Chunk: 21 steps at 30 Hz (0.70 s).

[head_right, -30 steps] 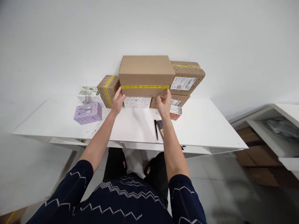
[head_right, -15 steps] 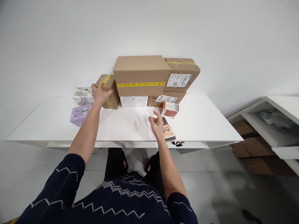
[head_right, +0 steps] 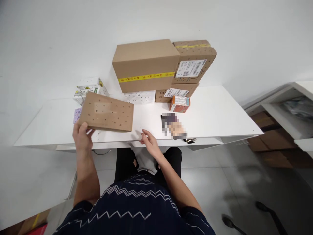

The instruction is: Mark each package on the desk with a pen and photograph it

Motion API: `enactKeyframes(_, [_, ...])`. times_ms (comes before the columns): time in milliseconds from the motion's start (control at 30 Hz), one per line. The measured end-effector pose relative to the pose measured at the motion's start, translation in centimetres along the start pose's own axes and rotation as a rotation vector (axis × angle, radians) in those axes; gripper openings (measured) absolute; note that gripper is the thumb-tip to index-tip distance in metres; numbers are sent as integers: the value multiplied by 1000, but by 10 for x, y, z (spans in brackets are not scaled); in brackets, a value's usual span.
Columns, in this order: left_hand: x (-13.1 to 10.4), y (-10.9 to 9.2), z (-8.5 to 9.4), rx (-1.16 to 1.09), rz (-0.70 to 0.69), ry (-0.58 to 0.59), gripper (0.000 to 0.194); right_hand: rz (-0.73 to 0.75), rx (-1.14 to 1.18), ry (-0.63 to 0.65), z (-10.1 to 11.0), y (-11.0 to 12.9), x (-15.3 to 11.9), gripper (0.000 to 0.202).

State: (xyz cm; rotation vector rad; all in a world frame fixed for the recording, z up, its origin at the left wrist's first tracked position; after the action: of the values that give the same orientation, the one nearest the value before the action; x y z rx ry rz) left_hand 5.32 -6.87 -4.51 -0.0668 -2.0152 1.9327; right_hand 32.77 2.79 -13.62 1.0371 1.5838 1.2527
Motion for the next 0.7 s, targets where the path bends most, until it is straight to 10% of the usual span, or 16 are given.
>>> enactKeyframes(133, [-43,36,2,-53,445,157,56,107,-80,-25,-5,1,-11,62])
enactKeyframes(433, [-36,53,-3,319,351,420,60,276,-967,-322,61,35,31,38])
enactKeyframes(700, [-2,47,-17,418,431,532,74,42,-1448,-231,48,42,79,38])
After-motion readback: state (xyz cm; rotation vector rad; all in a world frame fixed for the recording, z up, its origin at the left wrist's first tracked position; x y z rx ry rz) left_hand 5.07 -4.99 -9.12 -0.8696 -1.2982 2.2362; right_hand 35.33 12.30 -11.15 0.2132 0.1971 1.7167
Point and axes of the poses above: each hand's wrist, its own x-axis towards the middle knuckle, its own z-axis out of the back of the hand, y = z × x, the point moved 1 cm from there along x, towards the middle knuckle, and after that the axes turned 12 degrees about -y, right-handed, at the moved point
